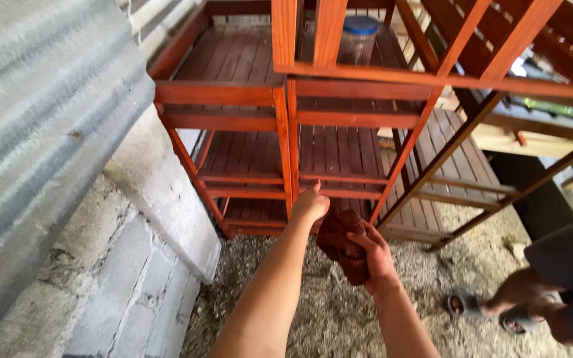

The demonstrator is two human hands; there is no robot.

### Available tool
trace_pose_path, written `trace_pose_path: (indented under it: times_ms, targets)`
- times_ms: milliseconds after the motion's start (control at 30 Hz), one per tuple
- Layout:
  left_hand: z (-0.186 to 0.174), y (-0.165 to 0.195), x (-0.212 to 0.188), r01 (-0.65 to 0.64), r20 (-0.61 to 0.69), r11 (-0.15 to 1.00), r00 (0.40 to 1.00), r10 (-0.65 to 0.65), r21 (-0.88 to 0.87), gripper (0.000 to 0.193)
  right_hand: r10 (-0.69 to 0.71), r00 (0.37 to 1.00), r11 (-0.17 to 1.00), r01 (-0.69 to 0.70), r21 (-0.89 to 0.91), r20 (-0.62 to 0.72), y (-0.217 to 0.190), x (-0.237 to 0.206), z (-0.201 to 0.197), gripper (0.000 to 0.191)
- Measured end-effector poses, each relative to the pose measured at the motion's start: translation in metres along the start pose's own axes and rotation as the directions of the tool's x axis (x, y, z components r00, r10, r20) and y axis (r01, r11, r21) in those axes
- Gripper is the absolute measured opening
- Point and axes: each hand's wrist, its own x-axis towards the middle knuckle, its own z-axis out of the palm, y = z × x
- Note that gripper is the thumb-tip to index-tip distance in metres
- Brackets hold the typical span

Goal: The person applies a reddish wood stain to a wooden chair frame using a cloth, wiping the stain across the slats, rails and legs. They rotate and reposition the chair to reach different sides, working the stain into the wood surfaces.

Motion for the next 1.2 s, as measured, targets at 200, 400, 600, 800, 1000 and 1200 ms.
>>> trace_pose_path:
  times_ms: [200, 400, 600, 800, 1000, 1200]
  targets:
    - [0.108, -0.047, -0.019, -0.143, -0.037, 0.987, 0.989, 0.141, -0.078, 0.055, -0.026, 0.998, 0.989, 0.033, 0.145, -0.052, 0.037, -0.023, -0.057, 0.042]
    - [0.212, -0.054, -0.086, 0.124, 0.255, 0.848, 0.967, 0.014, -0.516, 0.049, 0.043, 0.993, 0.973, -0.016, 0.228, -0.114, 0.064, -0.074, -0.139, 0.033]
    - [0.314, -0.014, -0.173, 0.393, 0.533, 0.67, 0.846, 0.005, -0.63, 0.051, 0.041, 0.967, 0.962, 0.029, 0.27, -0.252, 0.086, -0.163, -0.244, 0.032]
    - [0.423, 0.024, -0.256, 0.352, 0.598, 0.68, 0.786, 0.158, -0.643, 0.061, -0.027, 0.905, 0.957, 0.145, 0.25, -0.424, 0.093, -0.253, -0.344, 0.031]
    - [0.519, 0.052, -0.345, 0.276, 0.697, 0.79, 0.673, 0.247, -0.547, 0.072, -0.03, 0.832, 0.935, 0.22, 0.278, -0.555, 0.113, -0.348, -0.422, 0.033]
    - [0.586, 0.069, -0.433, 0.197, 0.817, 0.922, 0.549, 0.178, -0.334, 0.072, -0.007, 0.729, 0.921, 0.271, 0.279, -0.685, 0.146, -0.434, -0.495, 0.041]
